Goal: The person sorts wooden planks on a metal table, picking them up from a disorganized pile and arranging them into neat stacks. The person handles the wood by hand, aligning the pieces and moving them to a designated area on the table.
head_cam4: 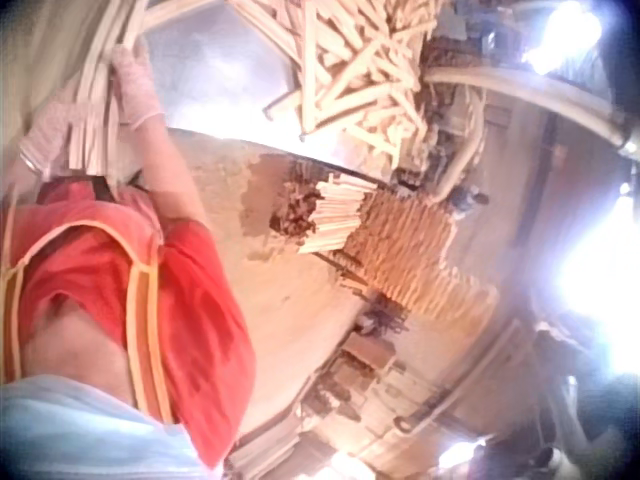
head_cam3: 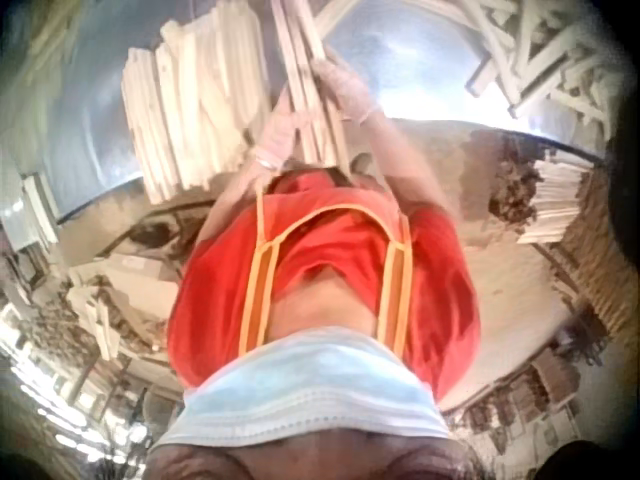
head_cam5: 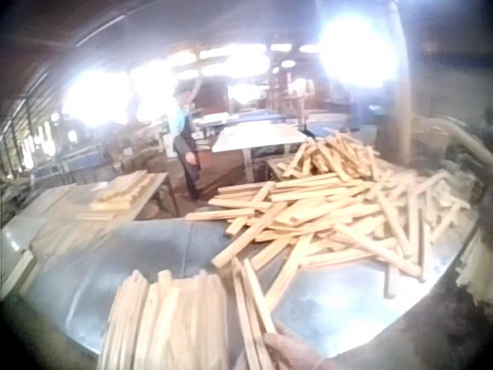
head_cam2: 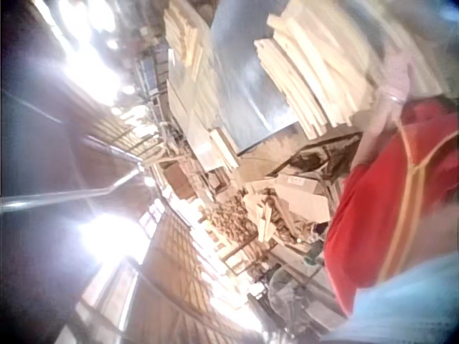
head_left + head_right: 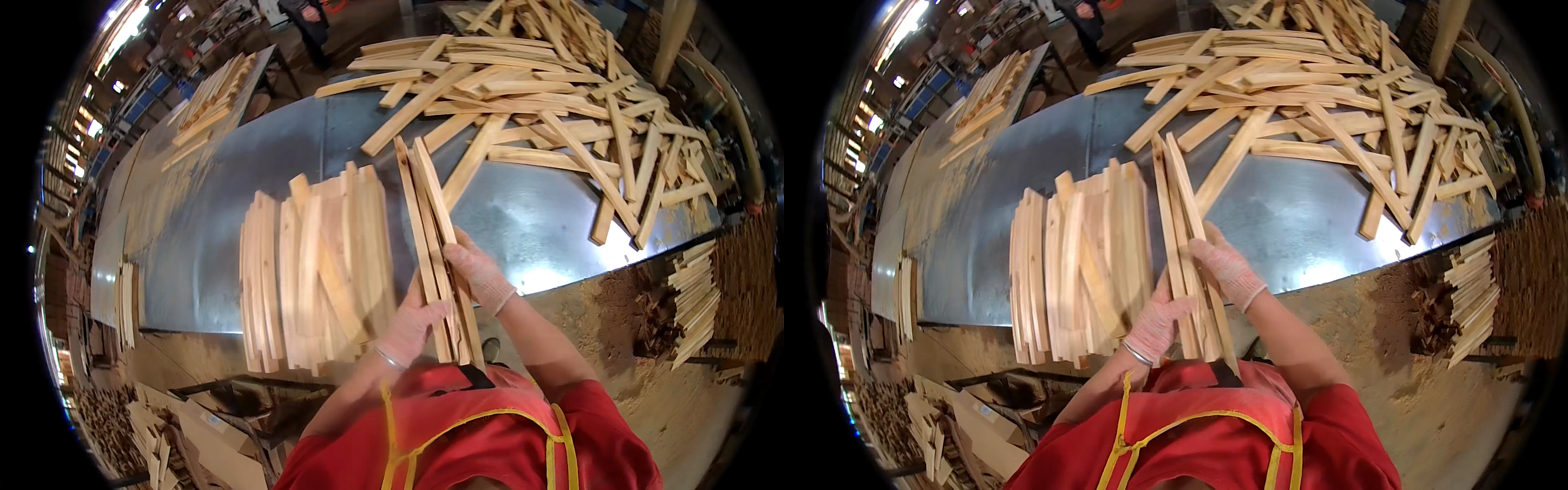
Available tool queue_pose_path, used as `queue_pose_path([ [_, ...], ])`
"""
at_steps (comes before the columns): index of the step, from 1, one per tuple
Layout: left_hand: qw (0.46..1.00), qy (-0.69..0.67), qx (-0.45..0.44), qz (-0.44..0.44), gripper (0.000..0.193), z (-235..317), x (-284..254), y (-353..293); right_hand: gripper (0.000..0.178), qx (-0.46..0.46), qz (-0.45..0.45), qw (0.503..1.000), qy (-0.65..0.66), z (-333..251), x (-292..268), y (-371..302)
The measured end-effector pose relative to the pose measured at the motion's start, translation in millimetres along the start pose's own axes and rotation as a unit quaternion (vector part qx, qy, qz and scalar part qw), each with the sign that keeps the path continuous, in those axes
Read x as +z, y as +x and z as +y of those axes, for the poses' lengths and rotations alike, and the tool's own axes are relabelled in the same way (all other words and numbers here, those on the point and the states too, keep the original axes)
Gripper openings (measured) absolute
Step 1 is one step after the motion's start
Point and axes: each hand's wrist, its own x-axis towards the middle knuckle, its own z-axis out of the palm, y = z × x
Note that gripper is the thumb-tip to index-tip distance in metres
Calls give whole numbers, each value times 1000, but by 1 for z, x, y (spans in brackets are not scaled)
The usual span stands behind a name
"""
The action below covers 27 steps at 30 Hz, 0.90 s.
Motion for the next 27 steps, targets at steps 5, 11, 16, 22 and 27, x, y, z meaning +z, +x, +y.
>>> queue_pose_path([
  [5,996,-39,-83,-2,97,-58,44,23,81,-29,-38,998,43,-9,-73,-2],
  [11,953,265,-41,143,96,-78,52,53,83,-123,85,943,-298,-71,-159,3],
  [16,701,669,117,219,98,-50,15,62,85,-209,250,767,-552,-138,-268,18],
  [22,441,844,281,117,81,-5,2,122,74,-136,337,901,-239,-145,-340,-93],
  [27,407,787,437,-156,51,10,52,253,61,-141,412,899,-57,-84,-414,-190],
])
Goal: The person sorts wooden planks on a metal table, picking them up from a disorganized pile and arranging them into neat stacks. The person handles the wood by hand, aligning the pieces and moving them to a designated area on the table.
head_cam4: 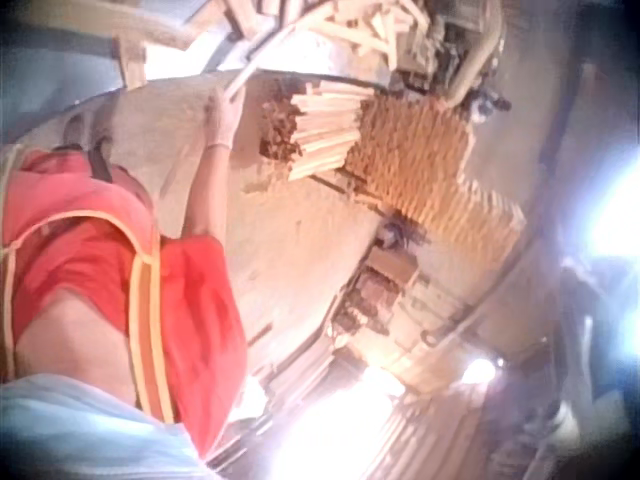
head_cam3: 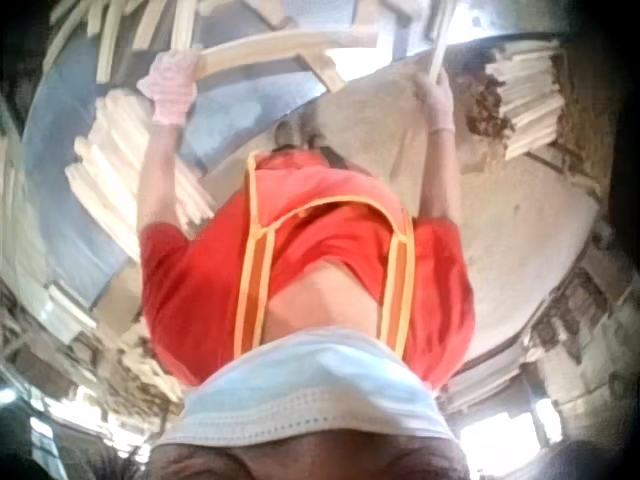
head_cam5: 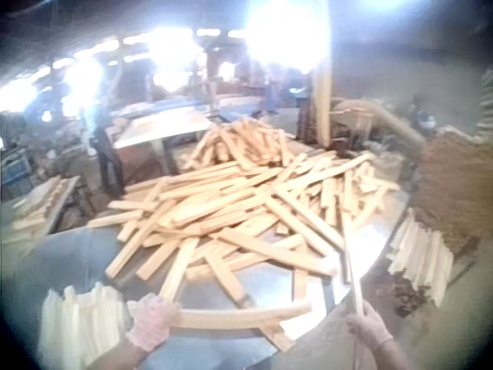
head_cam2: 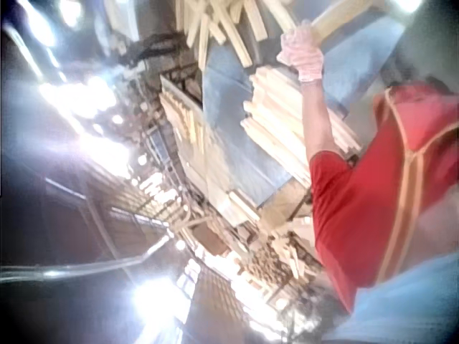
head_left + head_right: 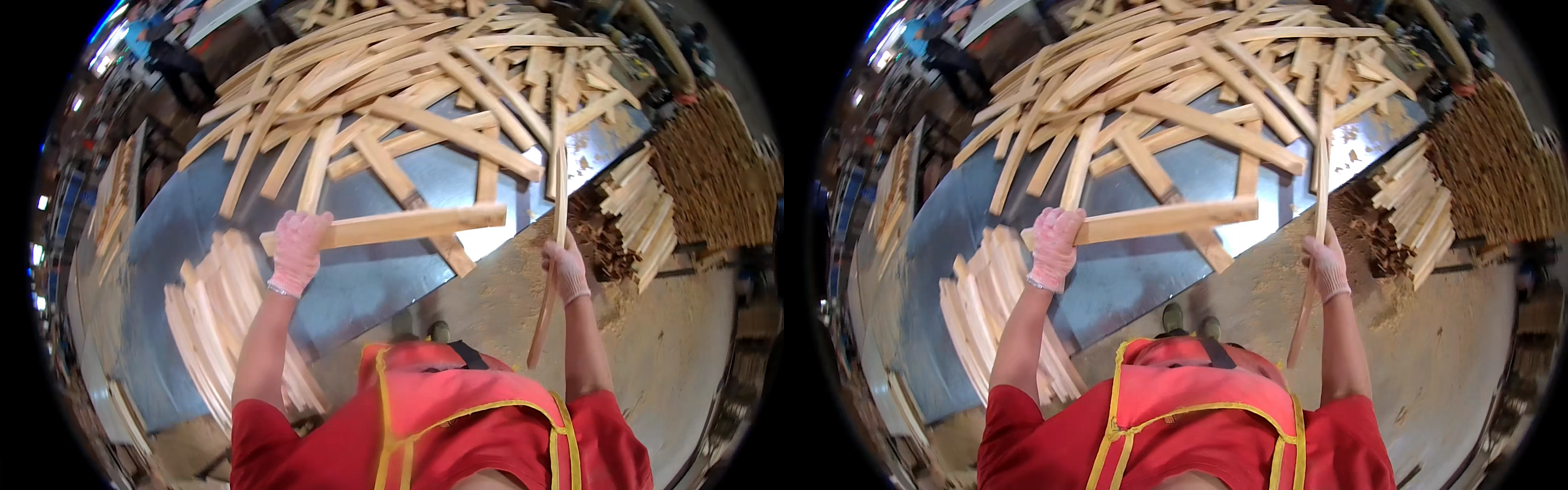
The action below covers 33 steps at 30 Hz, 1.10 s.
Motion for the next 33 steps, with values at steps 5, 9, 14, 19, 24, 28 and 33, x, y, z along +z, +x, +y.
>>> queue_pose_path([
  [5,985,1,166,-39,47,-16,77,111,69,2,135,986,98,19,-65,-68],
  [9,960,99,215,-151,51,7,132,158,69,-4,200,968,151,26,-97,-110],
  [14,940,18,159,-301,47,39,147,202,65,7,280,937,211,37,-136,-136],
  [19,923,-200,62,-323,94,126,93,245,54,-2,301,899,317,36,-182,-109],
  [24,743,-548,-193,-333,98,288,69,297,38,5,226,886,405,-18,-184,5],
  [28,688,-641,-189,-283,87,419,139,333,44,-15,173,900,399,-33,-195,68],
  [33,792,-422,-163,-410,111,547,114,376,59,-21,193,914,357,-22,-193,113],
])
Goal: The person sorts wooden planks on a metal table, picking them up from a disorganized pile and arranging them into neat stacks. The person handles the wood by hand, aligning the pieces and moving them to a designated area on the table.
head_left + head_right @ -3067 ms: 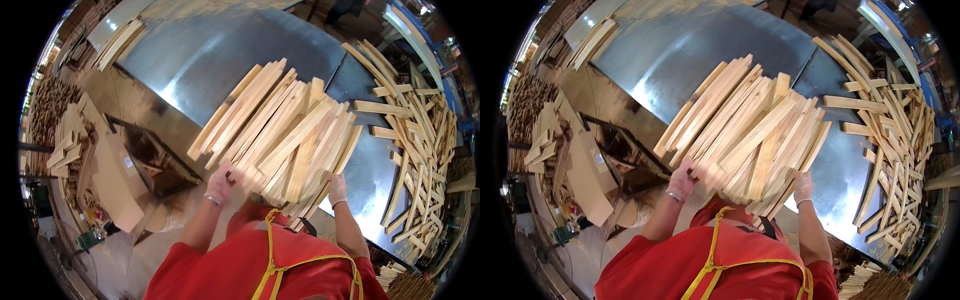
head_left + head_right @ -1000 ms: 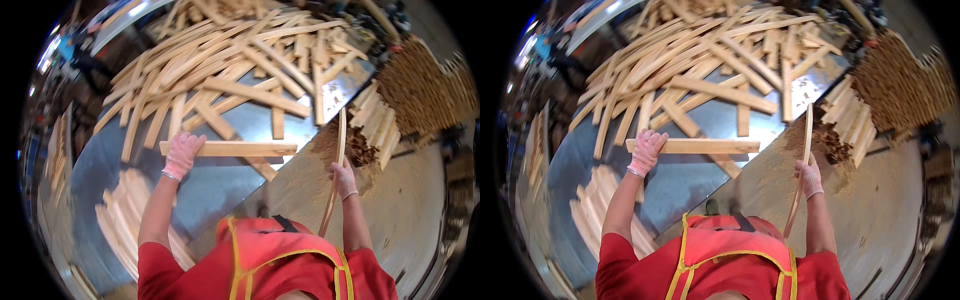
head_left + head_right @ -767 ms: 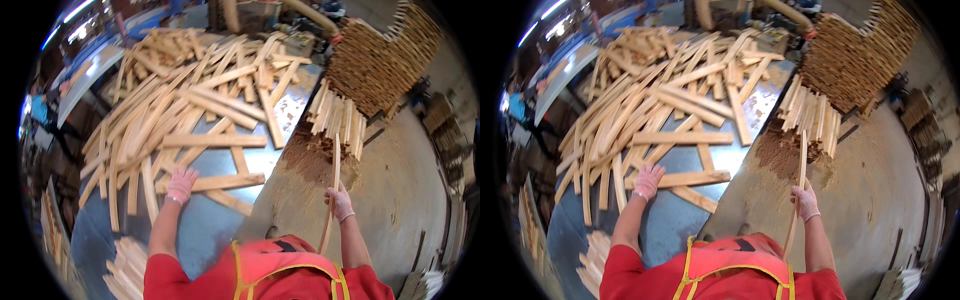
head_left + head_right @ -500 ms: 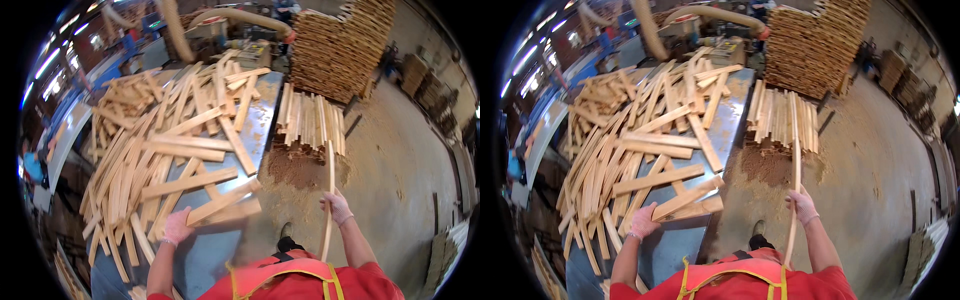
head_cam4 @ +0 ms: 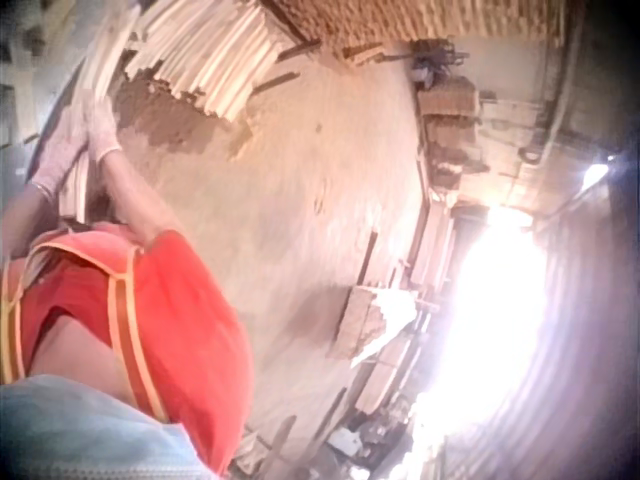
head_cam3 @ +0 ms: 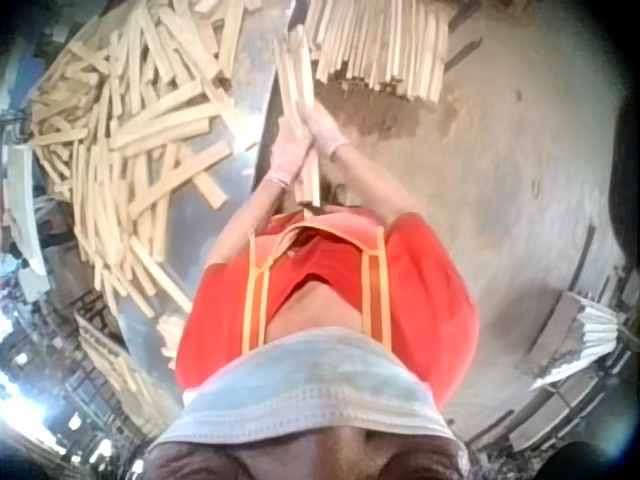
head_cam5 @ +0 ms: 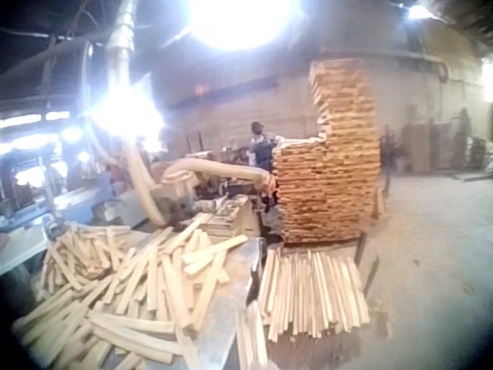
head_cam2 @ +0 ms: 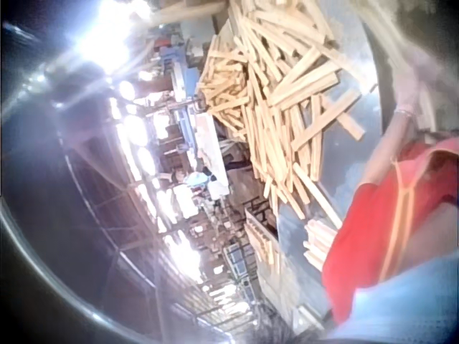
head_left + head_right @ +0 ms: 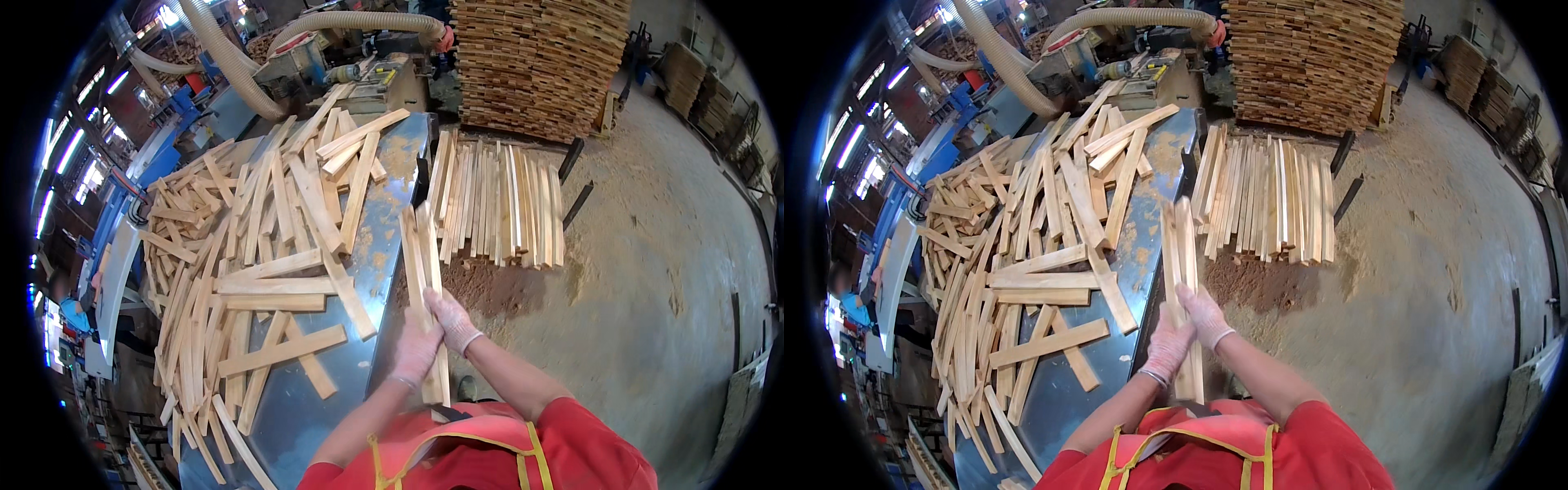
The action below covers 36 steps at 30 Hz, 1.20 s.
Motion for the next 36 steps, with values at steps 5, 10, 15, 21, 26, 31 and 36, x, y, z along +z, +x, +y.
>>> queue_pose_path([
  [5,996,76,-15,-49,97,0,25,27,45,34,-67,986,-152,-6,-35,28],
  [10,982,59,176,-46,91,0,16,90,38,26,-3,999,-32,-80,-44,76],
  [15,976,135,163,-43,89,30,-22,139,63,1,138,987,-83,-180,-51,138],
  [21,953,141,267,19,57,23,-19,228,80,-24,219,954,-204,-215,-81,258],
  [26,963,154,217,32,69,21,7,307,73,-21,243,921,-303,-223,-76,379],
  [31,979,161,126,10,85,42,30,362,101,34,166,898,-407,-181,-78,495],
  [36,974,219,60,25,95,123,46,416,128,59,94,800,-590,-192,-49,485],
])
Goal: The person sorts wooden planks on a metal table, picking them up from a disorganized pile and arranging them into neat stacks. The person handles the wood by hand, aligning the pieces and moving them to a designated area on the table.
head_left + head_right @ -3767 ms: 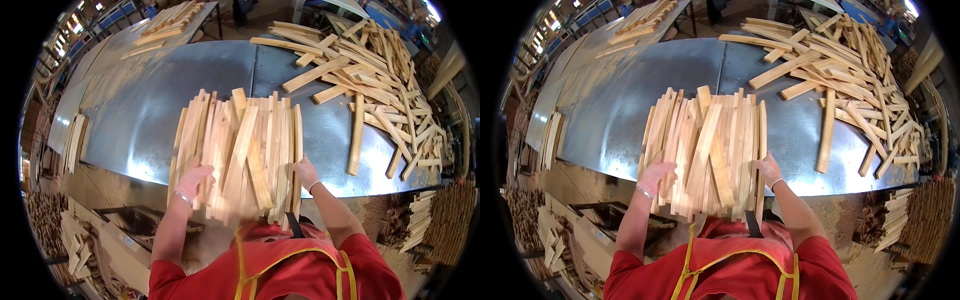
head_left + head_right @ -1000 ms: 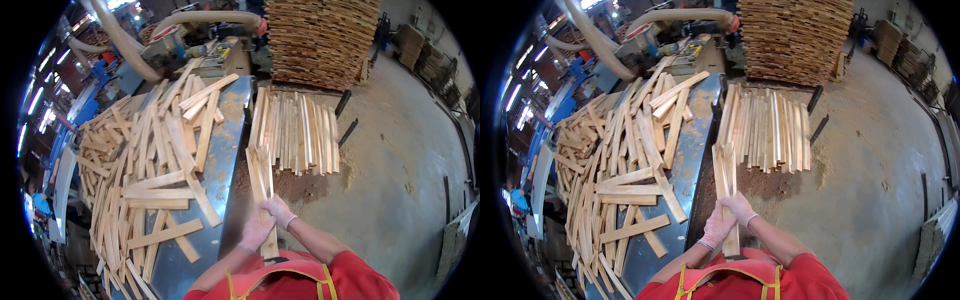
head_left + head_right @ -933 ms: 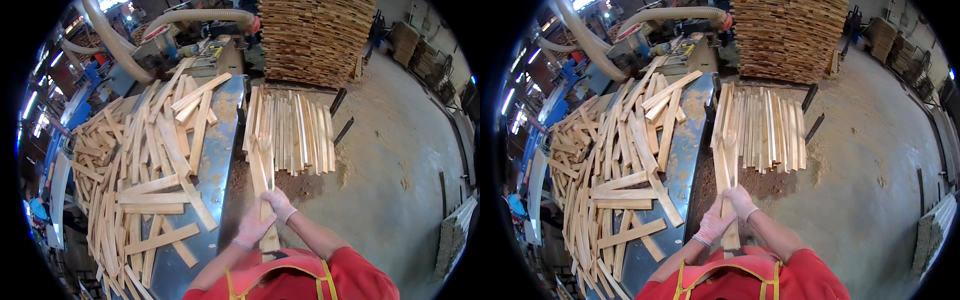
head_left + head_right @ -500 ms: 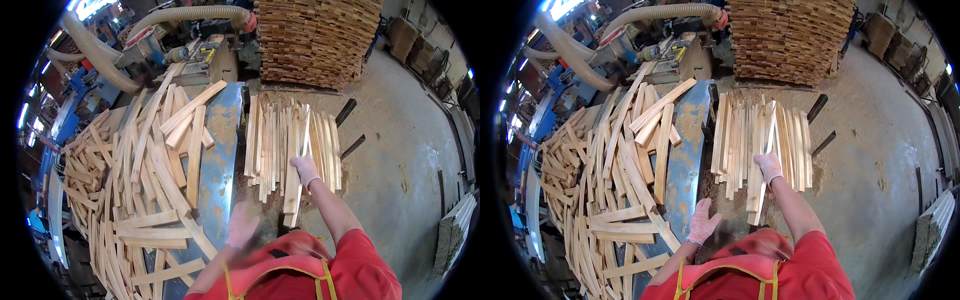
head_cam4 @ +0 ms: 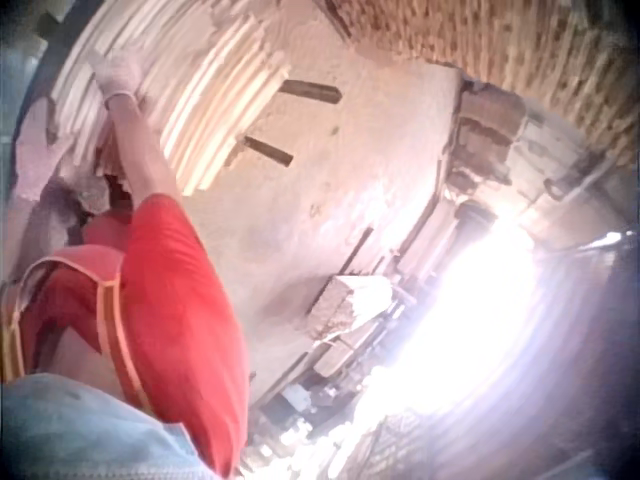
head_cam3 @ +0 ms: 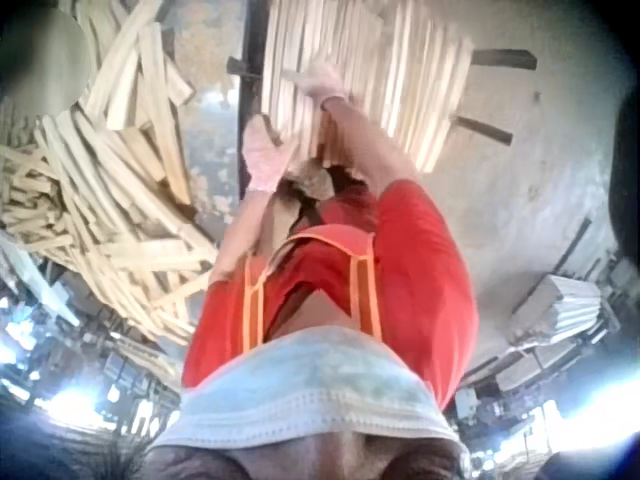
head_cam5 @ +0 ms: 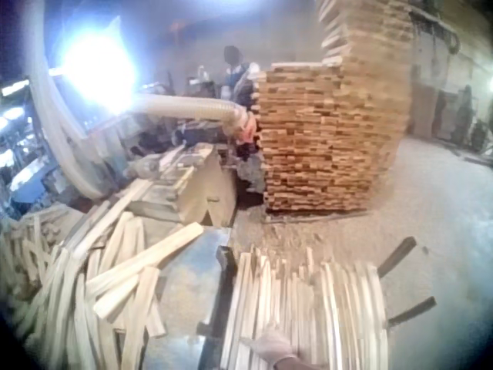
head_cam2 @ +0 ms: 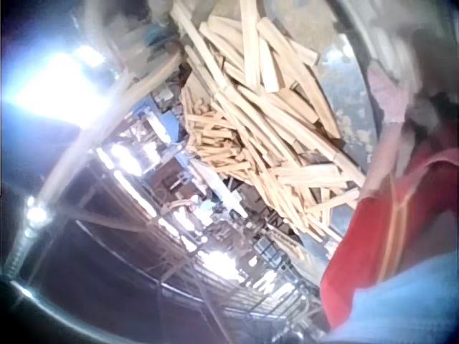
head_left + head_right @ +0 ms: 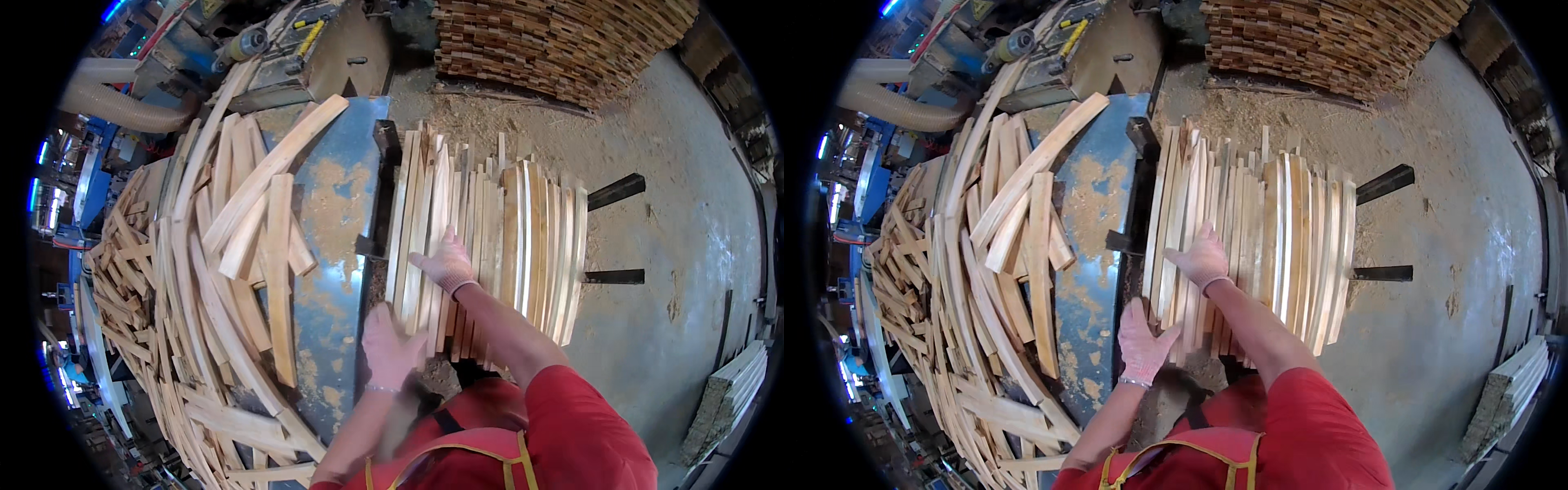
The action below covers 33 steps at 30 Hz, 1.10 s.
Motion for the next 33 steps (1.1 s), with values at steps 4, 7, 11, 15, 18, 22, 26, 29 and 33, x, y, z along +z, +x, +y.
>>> queue_pose_path([
  [4,978,202,26,44,107,38,49,47,132,16,-40,998,-39,-10,-8,4],
  [7,968,245,23,50,109,27,68,65,122,-76,-32,997,-15,-9,-37,-2],
  [11,980,193,-27,47,107,32,66,62,117,-19,75,988,135,118,-81,7],
  [15,964,251,-36,82,103,35,99,50,118,176,89,965,-172,133,-90,-30],
  [18,972,224,-30,66,103,37,87,54,117,135,31,980,-147,112,-78,-36],
  [22,975,194,-89,58,107,18,61,52,112,148,41,984,-93,109,-82,-33],
  [26,975,187,-121,9,107,27,44,56,106,125,118,985,-28,102,-77,-34],
  [29,988,103,-92,63,104,-2,51,55,106,82,-14,995,-48,48,-67,-30],
  [33,980,-78,-182,-8,97,-19,50,61,97,-9,44,996,-81,34,-20,-22],
])
